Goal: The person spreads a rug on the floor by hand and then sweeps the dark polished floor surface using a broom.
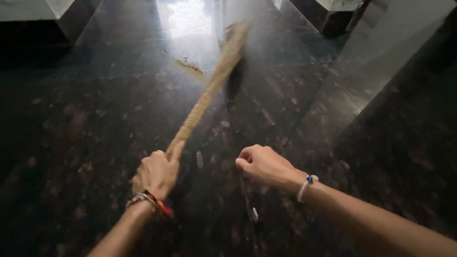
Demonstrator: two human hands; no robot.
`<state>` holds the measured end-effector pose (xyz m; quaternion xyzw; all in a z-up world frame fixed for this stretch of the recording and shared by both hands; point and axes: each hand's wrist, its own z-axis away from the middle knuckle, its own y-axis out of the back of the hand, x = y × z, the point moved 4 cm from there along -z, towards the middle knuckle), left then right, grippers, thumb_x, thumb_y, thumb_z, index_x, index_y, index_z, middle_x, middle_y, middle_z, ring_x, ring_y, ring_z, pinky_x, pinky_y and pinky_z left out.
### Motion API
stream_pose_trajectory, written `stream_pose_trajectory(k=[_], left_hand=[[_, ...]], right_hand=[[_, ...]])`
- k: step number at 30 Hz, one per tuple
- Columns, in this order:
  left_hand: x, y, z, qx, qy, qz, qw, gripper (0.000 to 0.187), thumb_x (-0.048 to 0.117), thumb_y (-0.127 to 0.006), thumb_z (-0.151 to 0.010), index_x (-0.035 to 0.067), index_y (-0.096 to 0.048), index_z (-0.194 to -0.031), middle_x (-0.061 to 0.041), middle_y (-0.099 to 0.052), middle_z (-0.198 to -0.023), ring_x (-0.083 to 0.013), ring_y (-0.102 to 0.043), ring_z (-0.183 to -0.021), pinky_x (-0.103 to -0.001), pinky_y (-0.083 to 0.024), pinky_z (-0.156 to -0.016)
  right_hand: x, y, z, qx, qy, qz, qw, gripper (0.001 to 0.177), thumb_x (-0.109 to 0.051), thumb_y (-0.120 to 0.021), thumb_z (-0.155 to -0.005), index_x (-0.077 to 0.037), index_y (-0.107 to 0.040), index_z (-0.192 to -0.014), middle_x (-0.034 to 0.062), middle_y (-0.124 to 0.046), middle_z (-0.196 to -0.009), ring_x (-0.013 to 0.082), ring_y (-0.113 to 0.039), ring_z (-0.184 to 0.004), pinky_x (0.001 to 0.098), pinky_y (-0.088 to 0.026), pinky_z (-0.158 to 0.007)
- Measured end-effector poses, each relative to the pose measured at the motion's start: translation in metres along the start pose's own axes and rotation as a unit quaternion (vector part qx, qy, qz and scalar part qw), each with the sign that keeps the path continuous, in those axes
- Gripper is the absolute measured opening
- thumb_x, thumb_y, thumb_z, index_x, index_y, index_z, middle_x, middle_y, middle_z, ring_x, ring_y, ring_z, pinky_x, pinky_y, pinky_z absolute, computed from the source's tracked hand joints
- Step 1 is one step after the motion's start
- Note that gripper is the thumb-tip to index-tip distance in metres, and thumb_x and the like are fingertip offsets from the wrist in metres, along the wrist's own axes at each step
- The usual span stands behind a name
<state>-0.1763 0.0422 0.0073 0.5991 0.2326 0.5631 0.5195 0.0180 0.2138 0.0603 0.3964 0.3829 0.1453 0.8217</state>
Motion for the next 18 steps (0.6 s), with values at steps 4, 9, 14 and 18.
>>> stream_pose_trajectory(k=[4,9,14,18], left_hand=[[0.007,0.017,0.042,0.004,-0.113,-0.084,0.990,0.075,0.075,-0.041,-0.093,0.007,-0.073,-0.099,-0.022,-0.075,-0.087,-0.0417,-0.074,-0.087,-0.052,-0.061,-0.074],[-0.003,0.023,0.049,-0.042,-0.231,-0.211,0.949,0.075,0.077,-0.042,-0.091,0.009,-0.073,-0.091,-0.014,-0.075,-0.079,-0.0338,-0.077,-0.078,-0.046,-0.062,-0.068],[-0.032,0.029,0.029,-0.036,-0.180,-0.208,0.961,0.077,0.078,-0.039,-0.092,0.010,-0.075,-0.093,-0.017,-0.076,-0.088,-0.0365,-0.076,-0.087,-0.048,-0.062,-0.073],[-0.043,0.030,0.008,-0.027,-0.102,-0.187,0.977,0.082,0.082,-0.039,-0.092,0.010,-0.078,-0.102,-0.020,-0.077,-0.098,-0.0385,-0.075,-0.096,-0.049,-0.062,-0.078]], right_hand=[[-0.018,-0.007,0.006,0.021,0.030,0.006,0.999,0.039,-0.035,-0.056,-0.095,-0.006,-0.072,-0.116,0.0138,-0.079,-0.104,0.0285,-0.076,-0.096,0.0403,-0.058,-0.087],[-0.034,-0.014,0.030,0.038,0.050,0.053,0.997,0.036,-0.034,-0.059,-0.094,-0.010,-0.074,-0.115,0.0124,-0.077,-0.106,0.0292,-0.074,-0.099,0.0406,-0.057,-0.088],[-0.025,0.000,0.049,0.025,0.012,0.073,0.997,0.035,-0.034,-0.057,-0.094,-0.011,-0.073,-0.116,0.0100,-0.077,-0.107,0.0277,-0.074,-0.099,0.0400,-0.057,-0.089],[-0.018,0.011,0.047,0.029,0.010,0.055,0.998,0.036,-0.033,-0.057,-0.095,-0.008,-0.072,-0.116,0.0117,-0.078,-0.106,0.0283,-0.078,-0.095,0.0398,-0.059,-0.087]])
